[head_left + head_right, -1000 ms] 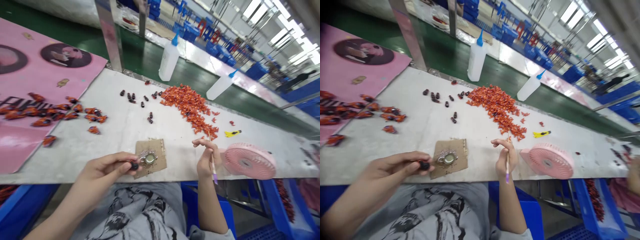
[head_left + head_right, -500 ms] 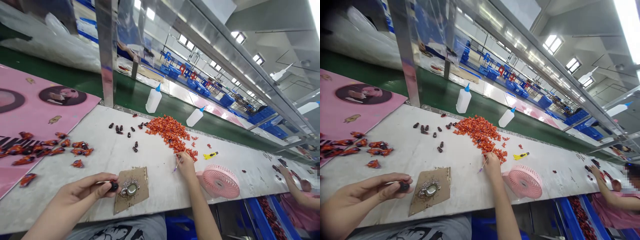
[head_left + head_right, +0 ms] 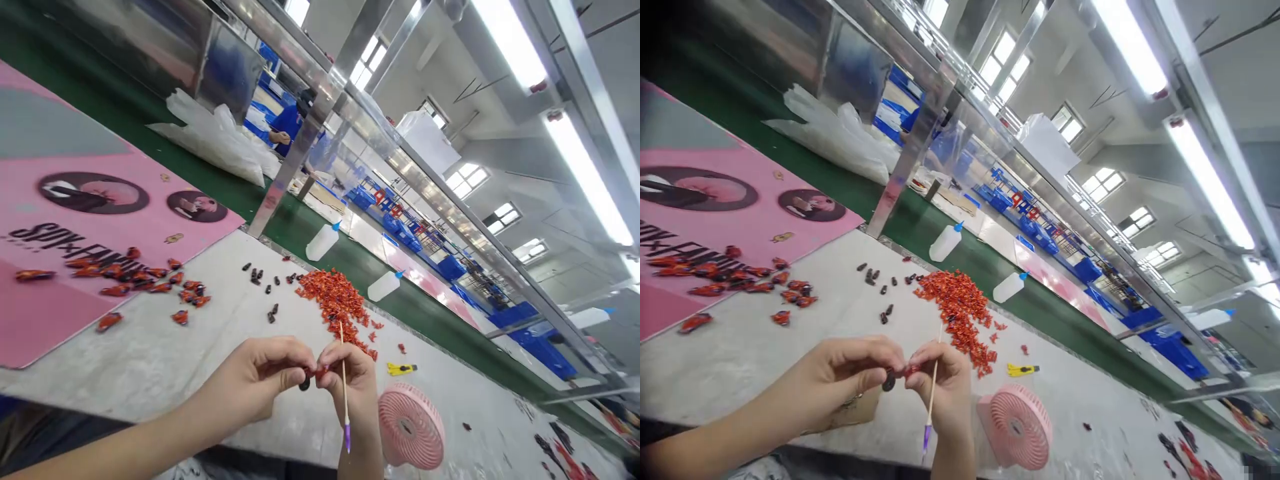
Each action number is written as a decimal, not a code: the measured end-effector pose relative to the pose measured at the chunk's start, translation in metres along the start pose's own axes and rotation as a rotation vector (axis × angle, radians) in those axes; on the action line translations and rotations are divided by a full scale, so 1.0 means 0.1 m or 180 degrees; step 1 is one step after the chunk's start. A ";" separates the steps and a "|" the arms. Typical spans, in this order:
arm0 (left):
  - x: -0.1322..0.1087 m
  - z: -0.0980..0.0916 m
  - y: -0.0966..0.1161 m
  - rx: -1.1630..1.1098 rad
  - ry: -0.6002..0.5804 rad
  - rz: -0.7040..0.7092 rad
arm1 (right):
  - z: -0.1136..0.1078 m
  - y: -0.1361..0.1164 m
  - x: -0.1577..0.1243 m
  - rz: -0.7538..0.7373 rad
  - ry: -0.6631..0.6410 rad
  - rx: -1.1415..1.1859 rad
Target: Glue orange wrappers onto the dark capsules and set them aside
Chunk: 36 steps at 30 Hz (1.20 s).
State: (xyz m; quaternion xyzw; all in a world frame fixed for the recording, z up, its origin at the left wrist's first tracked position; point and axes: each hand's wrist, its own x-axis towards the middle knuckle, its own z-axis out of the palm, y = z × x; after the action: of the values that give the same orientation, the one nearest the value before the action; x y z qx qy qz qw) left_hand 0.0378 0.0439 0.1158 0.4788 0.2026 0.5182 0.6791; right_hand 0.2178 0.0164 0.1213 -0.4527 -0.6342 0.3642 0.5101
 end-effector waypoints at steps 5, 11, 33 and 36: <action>0.03 0.05 0.10 -0.0033 -0.0117 0.0127 | -0.02 -0.14 0.00 -0.0122 0.0382 0.0022; 0.12 0.03 0.25 0.0096 -0.0186 0.0035 | 0.16 -0.11 -0.02 -0.0453 0.0867 0.0069; -0.24 -1.00 0.62 0.0777 0.1037 0.1335 | 1.57 -0.21 0.35 -0.1492 0.0746 -0.0647; -0.22 -1.10 0.60 0.0652 0.1161 0.1167 | 1.69 -0.17 0.45 -0.1544 0.0670 -0.0608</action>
State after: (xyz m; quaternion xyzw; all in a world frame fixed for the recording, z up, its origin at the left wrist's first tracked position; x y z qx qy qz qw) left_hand -0.0864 0.0731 0.1120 0.4724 0.2828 0.6869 0.4744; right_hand 0.0461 0.0535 0.1154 -0.3690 -0.6990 0.1211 0.6005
